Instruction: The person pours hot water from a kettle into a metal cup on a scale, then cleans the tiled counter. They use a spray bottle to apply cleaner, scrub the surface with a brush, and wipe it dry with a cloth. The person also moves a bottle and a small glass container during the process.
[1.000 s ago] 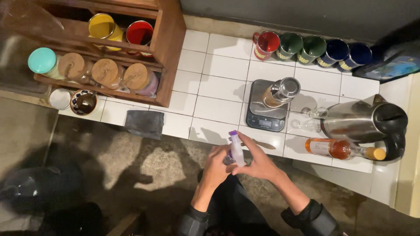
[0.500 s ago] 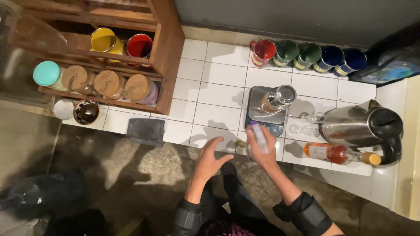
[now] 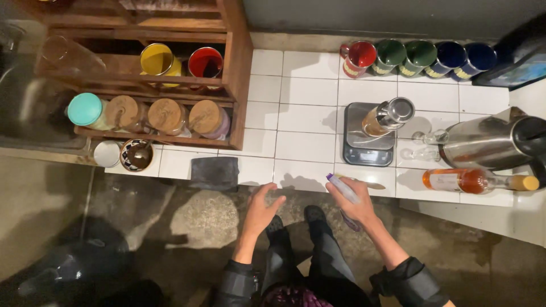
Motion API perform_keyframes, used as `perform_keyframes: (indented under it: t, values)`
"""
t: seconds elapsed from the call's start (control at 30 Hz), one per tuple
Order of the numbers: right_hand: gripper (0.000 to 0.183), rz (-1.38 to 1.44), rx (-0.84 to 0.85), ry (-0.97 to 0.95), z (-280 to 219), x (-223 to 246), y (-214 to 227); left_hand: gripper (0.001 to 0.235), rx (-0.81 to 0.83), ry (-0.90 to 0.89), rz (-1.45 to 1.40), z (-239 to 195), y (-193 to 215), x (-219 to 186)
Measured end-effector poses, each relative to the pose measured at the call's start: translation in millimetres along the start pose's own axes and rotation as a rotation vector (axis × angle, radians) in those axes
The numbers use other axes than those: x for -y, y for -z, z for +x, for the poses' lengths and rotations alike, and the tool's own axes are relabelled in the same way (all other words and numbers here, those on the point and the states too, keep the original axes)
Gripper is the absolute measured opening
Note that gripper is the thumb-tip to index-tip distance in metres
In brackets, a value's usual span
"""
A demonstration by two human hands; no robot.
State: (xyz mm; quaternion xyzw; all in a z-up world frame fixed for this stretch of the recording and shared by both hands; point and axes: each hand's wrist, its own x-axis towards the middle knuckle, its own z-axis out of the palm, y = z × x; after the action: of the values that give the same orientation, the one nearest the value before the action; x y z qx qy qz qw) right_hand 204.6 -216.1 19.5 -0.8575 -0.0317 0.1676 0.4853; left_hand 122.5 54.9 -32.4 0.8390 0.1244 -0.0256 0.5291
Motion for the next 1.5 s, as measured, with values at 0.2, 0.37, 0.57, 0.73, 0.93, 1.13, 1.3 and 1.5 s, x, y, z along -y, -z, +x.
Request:
perform_keyframes:
  t: [0.2,0.37,0.57,0.73,0.93,1.13,1.3,1.5]
  values:
    - [0.027,0.029,-0.034,0.172,-24,8,-14,0.043,-0.192,-0.024,0.122,1,47,61]
    - [0.032,-0.017,-0.061,-0.029,-49,-39,-1,0.049,-0.359,0.014,0.283,12,78,111]
    - [0.029,0.052,0.079,-0.057,-71,-30,0,0.071,-0.427,0.276,0.379,38,105,145]
    - [0.019,0.121,0.132,-0.073,-67,-7,-14,0.092,-0.399,0.487,0.350,52,116,136]
    - [0.023,0.051,0.121,0.191,-47,26,-41,0.073,-0.441,0.570,0.234,50,121,174]
    - [0.045,0.203,0.210,0.172,-18,53,-84,0.036,-0.487,0.371,-0.175,14,133,160]
    - [0.045,0.209,0.241,0.233,15,77,-136,0.061,-0.627,0.256,-0.161,-20,150,180]
    - [0.034,0.130,0.242,0.412,62,138,-188,0.059,-0.609,0.260,-0.187,-59,144,206]
